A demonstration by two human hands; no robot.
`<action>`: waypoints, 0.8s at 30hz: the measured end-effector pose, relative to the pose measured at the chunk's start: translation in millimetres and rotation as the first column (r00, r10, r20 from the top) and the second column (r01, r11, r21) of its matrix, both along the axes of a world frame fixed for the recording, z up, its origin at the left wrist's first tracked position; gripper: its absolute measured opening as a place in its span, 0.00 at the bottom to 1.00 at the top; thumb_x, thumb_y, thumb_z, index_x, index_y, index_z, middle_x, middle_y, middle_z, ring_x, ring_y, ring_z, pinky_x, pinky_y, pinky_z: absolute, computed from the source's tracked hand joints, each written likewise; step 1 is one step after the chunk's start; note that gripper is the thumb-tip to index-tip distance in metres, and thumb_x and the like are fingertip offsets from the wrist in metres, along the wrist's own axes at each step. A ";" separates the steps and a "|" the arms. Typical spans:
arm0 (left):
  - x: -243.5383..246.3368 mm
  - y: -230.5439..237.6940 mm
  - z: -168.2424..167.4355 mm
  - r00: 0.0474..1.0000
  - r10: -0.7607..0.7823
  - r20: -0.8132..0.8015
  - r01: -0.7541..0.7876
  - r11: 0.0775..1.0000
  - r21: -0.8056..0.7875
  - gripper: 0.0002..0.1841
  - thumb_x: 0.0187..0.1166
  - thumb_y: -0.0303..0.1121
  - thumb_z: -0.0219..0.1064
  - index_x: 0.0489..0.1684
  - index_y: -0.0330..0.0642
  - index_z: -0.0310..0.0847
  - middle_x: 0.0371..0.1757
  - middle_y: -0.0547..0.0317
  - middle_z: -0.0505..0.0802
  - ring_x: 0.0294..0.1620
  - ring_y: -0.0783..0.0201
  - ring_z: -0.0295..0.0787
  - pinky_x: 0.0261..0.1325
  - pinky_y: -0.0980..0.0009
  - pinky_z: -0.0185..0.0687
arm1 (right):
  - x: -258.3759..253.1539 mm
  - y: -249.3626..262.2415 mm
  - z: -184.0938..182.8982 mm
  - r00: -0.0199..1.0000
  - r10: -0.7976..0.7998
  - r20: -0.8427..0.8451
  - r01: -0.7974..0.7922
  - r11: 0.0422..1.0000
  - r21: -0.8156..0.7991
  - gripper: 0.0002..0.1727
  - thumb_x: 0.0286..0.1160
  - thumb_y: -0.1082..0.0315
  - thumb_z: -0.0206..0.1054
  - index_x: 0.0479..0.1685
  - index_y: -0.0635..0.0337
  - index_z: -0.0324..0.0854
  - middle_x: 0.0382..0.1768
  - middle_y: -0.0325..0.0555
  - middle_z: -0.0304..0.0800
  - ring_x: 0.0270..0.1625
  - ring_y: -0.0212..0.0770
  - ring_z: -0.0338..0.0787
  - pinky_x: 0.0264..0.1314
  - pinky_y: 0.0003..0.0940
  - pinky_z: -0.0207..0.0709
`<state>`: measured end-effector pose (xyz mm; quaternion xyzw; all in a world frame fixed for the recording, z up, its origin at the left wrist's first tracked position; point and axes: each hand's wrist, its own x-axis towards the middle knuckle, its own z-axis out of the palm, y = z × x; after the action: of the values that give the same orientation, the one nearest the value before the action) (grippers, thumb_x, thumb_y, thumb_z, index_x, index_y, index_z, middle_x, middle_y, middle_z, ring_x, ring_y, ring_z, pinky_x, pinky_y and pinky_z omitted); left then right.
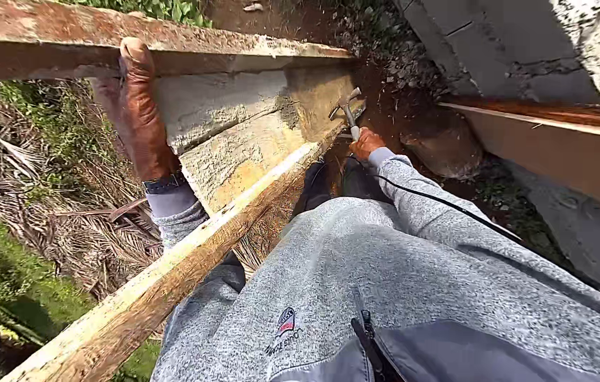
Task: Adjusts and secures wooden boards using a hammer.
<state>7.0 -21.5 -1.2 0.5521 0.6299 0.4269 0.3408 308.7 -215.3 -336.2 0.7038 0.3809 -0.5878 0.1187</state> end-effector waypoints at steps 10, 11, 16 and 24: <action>-6.9 0.5 -2.6 0.995 -0.024 0.100 0.022 0.999 0.023 0.23 0.81 0.35 0.71 0.67 0.34 0.67 0.49 0.56 0.92 0.53 0.63 0.92 0.63 0.60 0.91 | -20.2 -17.3 92.3 0.967 0.044 -0.252 0.056 0.925 0.376 0.36 0.77 0.62 0.67 0.86 0.53 0.60 0.54 0.66 0.90 0.54 0.67 0.92 0.57 0.72 0.81; -6.4 0.6 -3.1 0.994 -0.023 0.105 0.021 1.000 0.022 0.24 0.81 0.35 0.71 0.68 0.33 0.66 0.50 0.55 0.92 0.54 0.62 0.92 0.64 0.60 0.90 | -18.0 -11.9 90.0 0.964 0.071 -0.256 0.036 0.918 0.394 0.37 0.77 0.62 0.67 0.87 0.52 0.59 0.55 0.66 0.90 0.54 0.67 0.92 0.57 0.72 0.81; -0.2 -2.5 0.1 0.992 -0.025 0.120 0.022 0.999 0.029 0.24 0.80 0.35 0.72 0.67 0.33 0.67 0.51 0.54 0.92 0.54 0.62 0.92 0.64 0.60 0.90 | -6.5 -4.4 33.6 0.979 0.094 -0.182 -0.031 0.947 0.321 0.33 0.76 0.67 0.68 0.83 0.58 0.65 0.57 0.72 0.88 0.58 0.73 0.89 0.60 0.77 0.77; 1.5 5.4 -0.8 0.997 -0.045 0.067 0.043 0.998 0.035 0.21 0.82 0.34 0.69 0.67 0.35 0.67 0.50 0.58 0.91 0.54 0.65 0.91 0.64 0.63 0.89 | -11.5 2.6 72.8 0.972 0.213 -0.098 -0.163 0.915 0.370 0.29 0.79 0.62 0.65 0.80 0.55 0.66 0.44 0.69 0.91 0.48 0.73 0.92 0.48 0.73 0.80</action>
<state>8.4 -16.1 -2.0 0.5569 0.5984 0.4480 0.3620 297.2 -212.7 -263.4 0.6318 0.5549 -0.5409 0.0177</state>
